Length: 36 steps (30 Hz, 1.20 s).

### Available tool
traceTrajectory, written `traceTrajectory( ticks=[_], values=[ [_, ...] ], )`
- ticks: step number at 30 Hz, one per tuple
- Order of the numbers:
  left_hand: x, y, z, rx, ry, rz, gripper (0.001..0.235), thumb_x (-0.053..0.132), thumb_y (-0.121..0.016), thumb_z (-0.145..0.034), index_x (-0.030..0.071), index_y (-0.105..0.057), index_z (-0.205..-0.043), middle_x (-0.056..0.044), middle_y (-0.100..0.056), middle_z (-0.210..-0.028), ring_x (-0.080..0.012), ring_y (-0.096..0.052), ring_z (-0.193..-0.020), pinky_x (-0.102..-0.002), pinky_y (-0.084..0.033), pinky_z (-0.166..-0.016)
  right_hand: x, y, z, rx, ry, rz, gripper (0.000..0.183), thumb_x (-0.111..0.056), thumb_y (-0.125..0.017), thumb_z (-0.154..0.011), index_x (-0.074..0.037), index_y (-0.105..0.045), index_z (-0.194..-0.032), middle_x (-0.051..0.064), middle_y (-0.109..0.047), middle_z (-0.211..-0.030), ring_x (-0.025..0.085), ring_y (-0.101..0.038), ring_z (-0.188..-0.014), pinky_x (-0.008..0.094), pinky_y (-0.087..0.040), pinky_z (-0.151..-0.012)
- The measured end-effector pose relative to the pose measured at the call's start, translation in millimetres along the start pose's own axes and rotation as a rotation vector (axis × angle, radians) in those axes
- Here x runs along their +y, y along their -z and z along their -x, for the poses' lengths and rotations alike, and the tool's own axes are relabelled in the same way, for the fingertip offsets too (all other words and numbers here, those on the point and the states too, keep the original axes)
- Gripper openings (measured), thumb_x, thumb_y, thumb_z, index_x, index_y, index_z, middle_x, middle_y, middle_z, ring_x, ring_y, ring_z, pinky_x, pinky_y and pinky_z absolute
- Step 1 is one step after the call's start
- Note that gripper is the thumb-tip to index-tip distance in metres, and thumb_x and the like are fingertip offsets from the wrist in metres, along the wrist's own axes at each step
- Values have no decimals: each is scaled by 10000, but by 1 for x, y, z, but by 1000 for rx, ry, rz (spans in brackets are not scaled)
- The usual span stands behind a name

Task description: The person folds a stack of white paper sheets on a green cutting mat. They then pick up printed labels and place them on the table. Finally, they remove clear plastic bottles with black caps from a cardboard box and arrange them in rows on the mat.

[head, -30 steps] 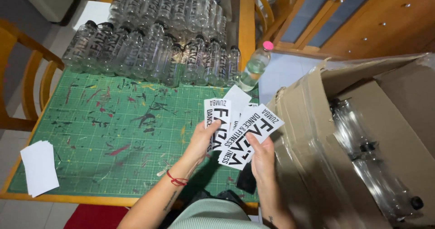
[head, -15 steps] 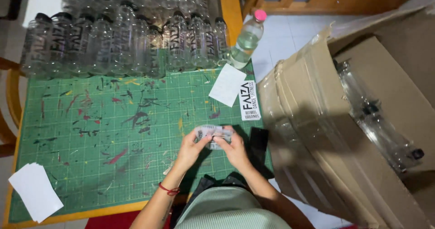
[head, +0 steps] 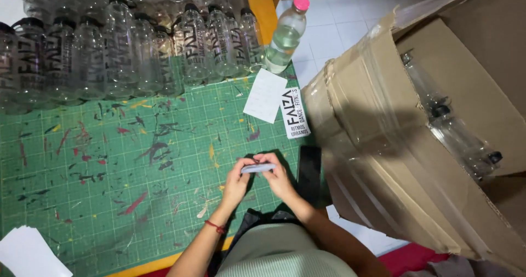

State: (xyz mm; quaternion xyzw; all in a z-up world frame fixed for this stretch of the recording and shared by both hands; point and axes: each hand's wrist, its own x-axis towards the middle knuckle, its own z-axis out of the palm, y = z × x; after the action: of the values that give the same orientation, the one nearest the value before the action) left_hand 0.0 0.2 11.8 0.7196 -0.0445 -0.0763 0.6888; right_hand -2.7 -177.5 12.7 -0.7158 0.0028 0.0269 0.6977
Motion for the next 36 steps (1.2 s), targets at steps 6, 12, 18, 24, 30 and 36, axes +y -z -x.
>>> traceTrajectory(
  ticks=[6,12,18,24,30,36],
  values=[
    [-11,-2,-4,-20,-79,-62,382,-116,-592,-900,137,-737,-1148,-158,-729,-1107,-403,-701,-1084,-482,-521,-1007,-14,-7,0,17,-29,79,273,152,-633,-924,-47,-612,-1109,242,-749,-1296,373,-719,-1204,520,-540,-1057],
    [4,-3,-5,-25,-121,-25,370,-104,-615,-898,148,-740,-1138,-127,-709,-1210,-370,-698,-1149,-447,-521,-1012,-3,-3,5,51,17,200,372,175,-684,-862,-108,-689,-1103,152,-815,-1234,270,-767,-1159,402,-577,-984],
    [-18,-1,-18,-35,-108,14,371,-83,-689,-879,163,-788,-1139,-135,-701,-1312,-361,-690,-1234,-412,-476,-1075,-26,13,1,-70,82,557,429,100,-626,-885,-184,-638,-1206,127,-773,-1230,378,-722,-1190,480,-554,-1028],
    [12,11,-17,123,21,-110,723,45,-834,-865,16,-544,-1526,-360,-577,-1434,-564,-545,-1397,-626,-397,-1208,-22,44,-8,-111,170,1208,240,-177,-591,-974,-224,-636,-1205,63,-733,-1056,320,-712,-1014,501,-565,-867],
    [-19,17,-37,55,-79,-195,681,-91,-666,-870,47,-546,-1526,-230,-680,-1387,-455,-584,-1395,-553,-398,-1225,-17,39,-25,-89,349,1476,205,-218,-682,-914,-247,-672,-1117,19,-653,-1077,274,-613,-1030,433,-496,-849],
    [-50,-7,-42,52,-92,-245,447,-71,-605,-916,151,-737,-1281,-120,-786,-1165,-377,-727,-1185,-492,-527,-1095,23,47,-20,-166,215,1396,325,-211,-585,-983,-237,-600,-1306,19,-632,-1186,258,-592,-1148,421,-481,-949]
  ],
)
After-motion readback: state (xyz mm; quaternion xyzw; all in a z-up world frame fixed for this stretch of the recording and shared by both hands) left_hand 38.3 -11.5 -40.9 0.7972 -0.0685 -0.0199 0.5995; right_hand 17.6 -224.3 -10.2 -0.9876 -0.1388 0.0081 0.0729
